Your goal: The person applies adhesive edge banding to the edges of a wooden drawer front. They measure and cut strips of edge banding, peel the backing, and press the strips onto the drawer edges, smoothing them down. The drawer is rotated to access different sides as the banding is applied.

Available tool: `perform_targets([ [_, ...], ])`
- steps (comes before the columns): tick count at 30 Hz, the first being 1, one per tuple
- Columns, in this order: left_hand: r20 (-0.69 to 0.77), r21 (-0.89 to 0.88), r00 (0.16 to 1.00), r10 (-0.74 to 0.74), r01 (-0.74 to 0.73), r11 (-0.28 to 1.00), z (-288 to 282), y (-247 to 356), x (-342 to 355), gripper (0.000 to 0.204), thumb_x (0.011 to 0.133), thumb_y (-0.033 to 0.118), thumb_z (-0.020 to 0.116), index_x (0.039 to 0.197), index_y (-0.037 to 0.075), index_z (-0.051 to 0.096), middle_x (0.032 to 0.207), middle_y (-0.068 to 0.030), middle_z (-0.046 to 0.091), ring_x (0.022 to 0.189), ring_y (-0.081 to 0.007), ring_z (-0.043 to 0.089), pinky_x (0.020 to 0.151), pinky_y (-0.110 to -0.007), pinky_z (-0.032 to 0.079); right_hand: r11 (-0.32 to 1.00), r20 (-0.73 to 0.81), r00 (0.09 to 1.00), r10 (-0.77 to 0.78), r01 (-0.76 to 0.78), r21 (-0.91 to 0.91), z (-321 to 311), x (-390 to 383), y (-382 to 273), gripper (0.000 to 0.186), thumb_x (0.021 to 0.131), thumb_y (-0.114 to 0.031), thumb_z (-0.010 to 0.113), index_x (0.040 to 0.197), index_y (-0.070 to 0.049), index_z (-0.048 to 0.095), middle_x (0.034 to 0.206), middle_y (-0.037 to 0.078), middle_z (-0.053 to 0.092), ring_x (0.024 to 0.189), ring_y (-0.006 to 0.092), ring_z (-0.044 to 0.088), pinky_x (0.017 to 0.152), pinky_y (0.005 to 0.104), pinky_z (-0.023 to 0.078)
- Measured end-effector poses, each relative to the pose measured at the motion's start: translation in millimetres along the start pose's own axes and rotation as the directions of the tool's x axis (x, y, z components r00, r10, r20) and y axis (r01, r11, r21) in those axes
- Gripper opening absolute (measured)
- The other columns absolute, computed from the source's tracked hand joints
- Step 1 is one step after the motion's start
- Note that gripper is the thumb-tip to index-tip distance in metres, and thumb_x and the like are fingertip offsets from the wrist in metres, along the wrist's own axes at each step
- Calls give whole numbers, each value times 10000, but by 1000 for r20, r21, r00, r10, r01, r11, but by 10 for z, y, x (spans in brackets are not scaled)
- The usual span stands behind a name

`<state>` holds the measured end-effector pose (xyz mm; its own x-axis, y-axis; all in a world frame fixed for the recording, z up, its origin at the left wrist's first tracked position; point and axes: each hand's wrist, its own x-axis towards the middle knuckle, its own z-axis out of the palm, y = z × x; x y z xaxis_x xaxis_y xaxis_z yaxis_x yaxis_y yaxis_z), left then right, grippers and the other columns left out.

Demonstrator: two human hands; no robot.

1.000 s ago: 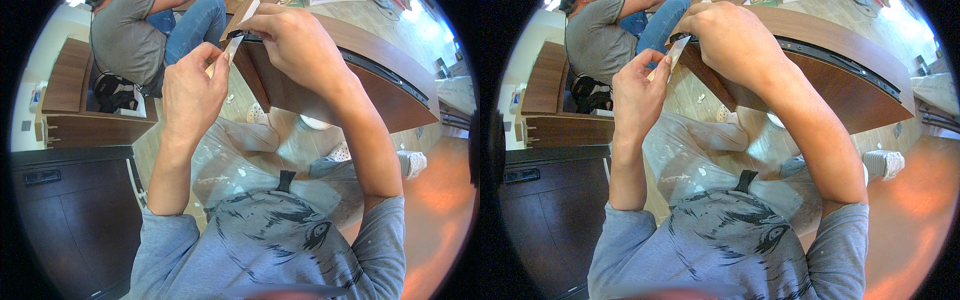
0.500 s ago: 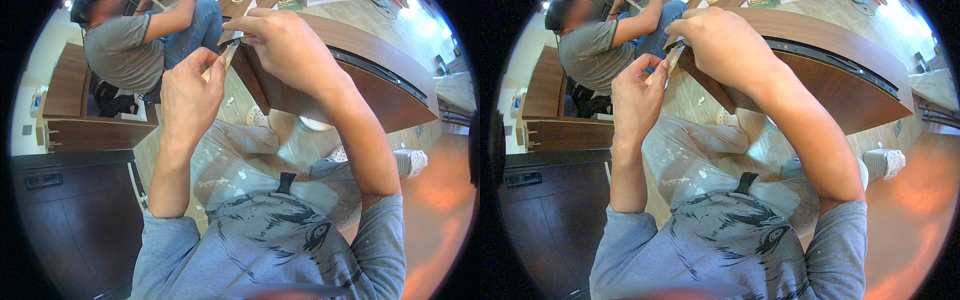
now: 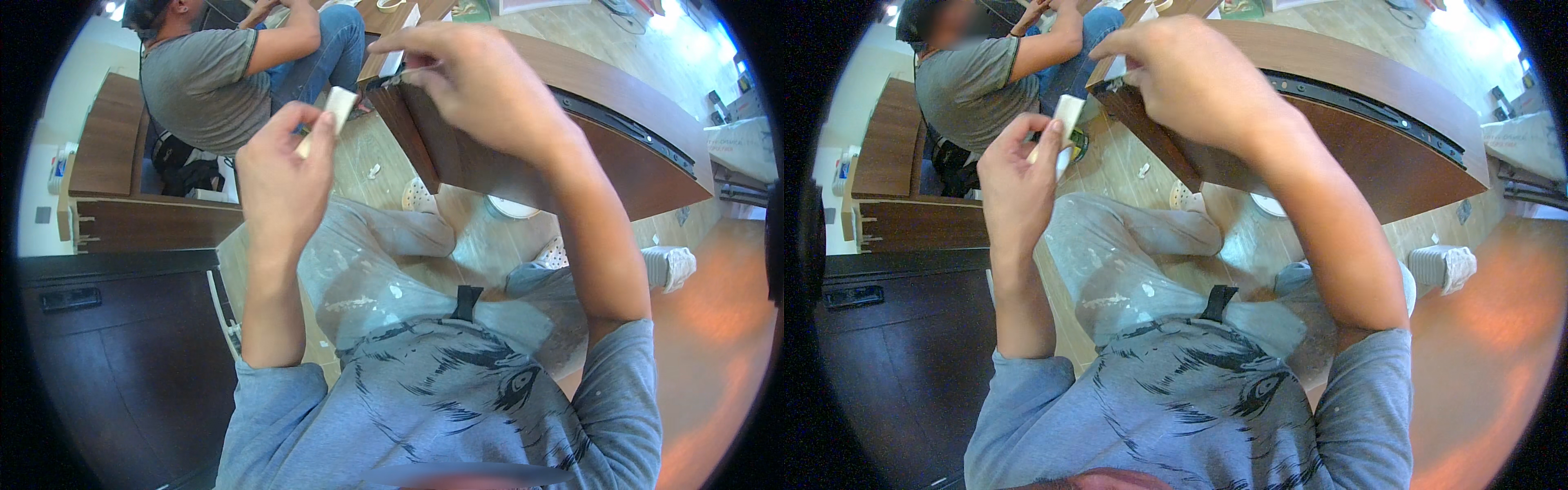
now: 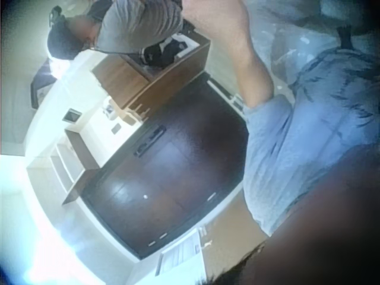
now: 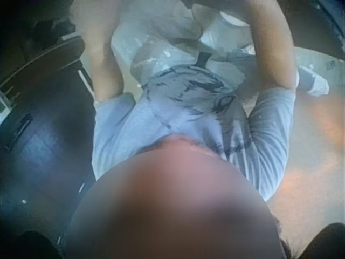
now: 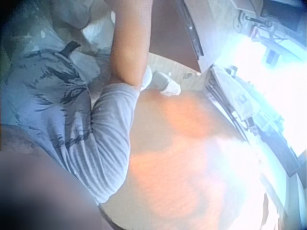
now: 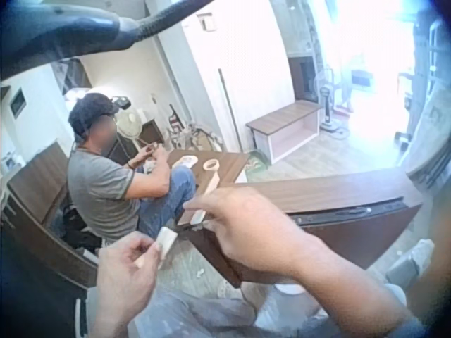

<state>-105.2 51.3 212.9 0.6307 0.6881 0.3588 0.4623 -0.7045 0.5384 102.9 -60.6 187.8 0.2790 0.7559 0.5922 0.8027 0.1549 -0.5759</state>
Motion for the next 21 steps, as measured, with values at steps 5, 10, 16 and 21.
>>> perform_targets([
  [5, -42, -119, 975, -220, 214, 970, -115, -416, 27, 226, 1026, 232, 701, 1006, 8, 713, 674, -36, 667, 625, -69, 564, 590, -281, 434, 984, -115, 991, 72, -52, 170, -361, -37, -67, 273, 933, -39, 673, 1197, -8, 734, 1065, 131, 743, 1005, 269, 705, 940, 380, 542],
  [10, 2, -517, 948, -320, 275, 811, 231, -696, 251, 246, 1053, 247, 681, 1176, 42, 625, 728, -19, 674, 612, -72, 562, 558, -255, 432, 903, 75, 944, 321, -329, 278, -59, -248, -316, 757, 892, -178, 821, 1519, 81, 485, 967, 65, 659, 890, 121, 604, 838, 293, 483],
  [16, 40, -896, 983, -181, 115, 429, 1037, -631, 733, 409, 1058, 229, 665, 1363, 51, 458, 1084, -103, 734, 841, -130, 641, 785, -300, 526, 515, 261, 773, 578, -594, 618, 510, -182, -453, 931, 974, -61, 634, 1688, 19, 42, 681, -34, 455, 573, 72, 459, 465, 261, 404],
  [21, 148, -956, 975, -165, 184, 229, 1242, -429, 1204, 388, 1048, 207, 669, 1334, 43, 465, 1110, -94, 739, 789, -118, 589, 753, -288, 523, 344, 410, 706, 577, -666, 662, 574, -207, -717, 927, 961, -35, 517, 1697, -35, -45, 718, -2, 477, 559, 96, 452, 428, 286, 490],
])
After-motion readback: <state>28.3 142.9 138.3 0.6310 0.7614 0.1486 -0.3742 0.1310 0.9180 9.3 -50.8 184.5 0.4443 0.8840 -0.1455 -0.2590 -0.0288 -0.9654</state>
